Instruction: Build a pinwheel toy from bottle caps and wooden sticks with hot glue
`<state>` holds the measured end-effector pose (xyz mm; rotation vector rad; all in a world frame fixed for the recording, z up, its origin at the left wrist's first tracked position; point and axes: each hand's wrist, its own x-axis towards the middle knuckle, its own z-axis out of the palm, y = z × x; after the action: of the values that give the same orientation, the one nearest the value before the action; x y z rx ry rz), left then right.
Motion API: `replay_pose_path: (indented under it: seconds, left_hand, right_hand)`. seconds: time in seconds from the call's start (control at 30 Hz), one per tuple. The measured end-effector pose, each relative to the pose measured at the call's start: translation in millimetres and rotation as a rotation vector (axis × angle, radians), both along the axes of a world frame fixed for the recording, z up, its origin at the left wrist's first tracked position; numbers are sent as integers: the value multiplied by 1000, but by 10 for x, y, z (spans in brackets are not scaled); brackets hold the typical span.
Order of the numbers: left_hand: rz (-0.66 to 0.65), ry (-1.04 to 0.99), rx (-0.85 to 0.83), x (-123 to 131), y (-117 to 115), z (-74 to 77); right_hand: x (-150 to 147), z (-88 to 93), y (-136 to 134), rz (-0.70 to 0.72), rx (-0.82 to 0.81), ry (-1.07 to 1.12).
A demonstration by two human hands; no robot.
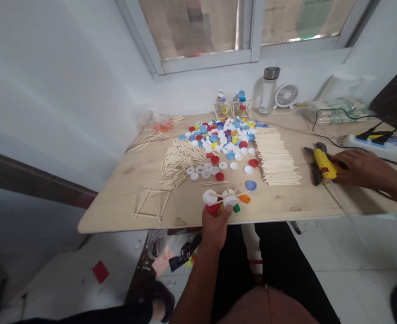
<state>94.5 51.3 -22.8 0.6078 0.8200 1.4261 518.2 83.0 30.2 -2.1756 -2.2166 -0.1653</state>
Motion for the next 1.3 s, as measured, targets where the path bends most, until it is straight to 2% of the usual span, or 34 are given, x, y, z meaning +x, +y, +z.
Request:
replay_pose_path:
  seconds: [0.07,0.17,0.3,0.4,0.47,0.63,0.83,1.0,1.13,1.3]
  left_hand:
    - [-1,-1,2,0,0,0]
    - [7,4,-3,4,2,-4]
    - [11,16,-16,4,2,-11]
    - [15,17,-19,0,2,-14]
    - [19,13,-13,2,2,-8]
    - [21,-8,10,15,1,27]
    - [6,-50,21,11,1,16]
    - [-4,-51,4,6,3,14]
    - [-6,-55,1,14,0,29]
    - [-3,-54,10,22,2,27]
  right_hand:
    - [-18,36,-77,-13,23,-24]
    - [-210,115,-235,60,172,-28]
    - [-859,211,-406,257,369,115]
    - [-1430,187,-405,351,327,249]
    - [-1734,120,-339,391,267,262]
    - [-2167,-54,-109,437,216,211]
    - [-2369,-115,-11,444,155,83]
    - [-2384,-154,1,452,138,115]
    - [-2280,-74,6,444,118,318]
    - [-2208,189,-107,428,77,717]
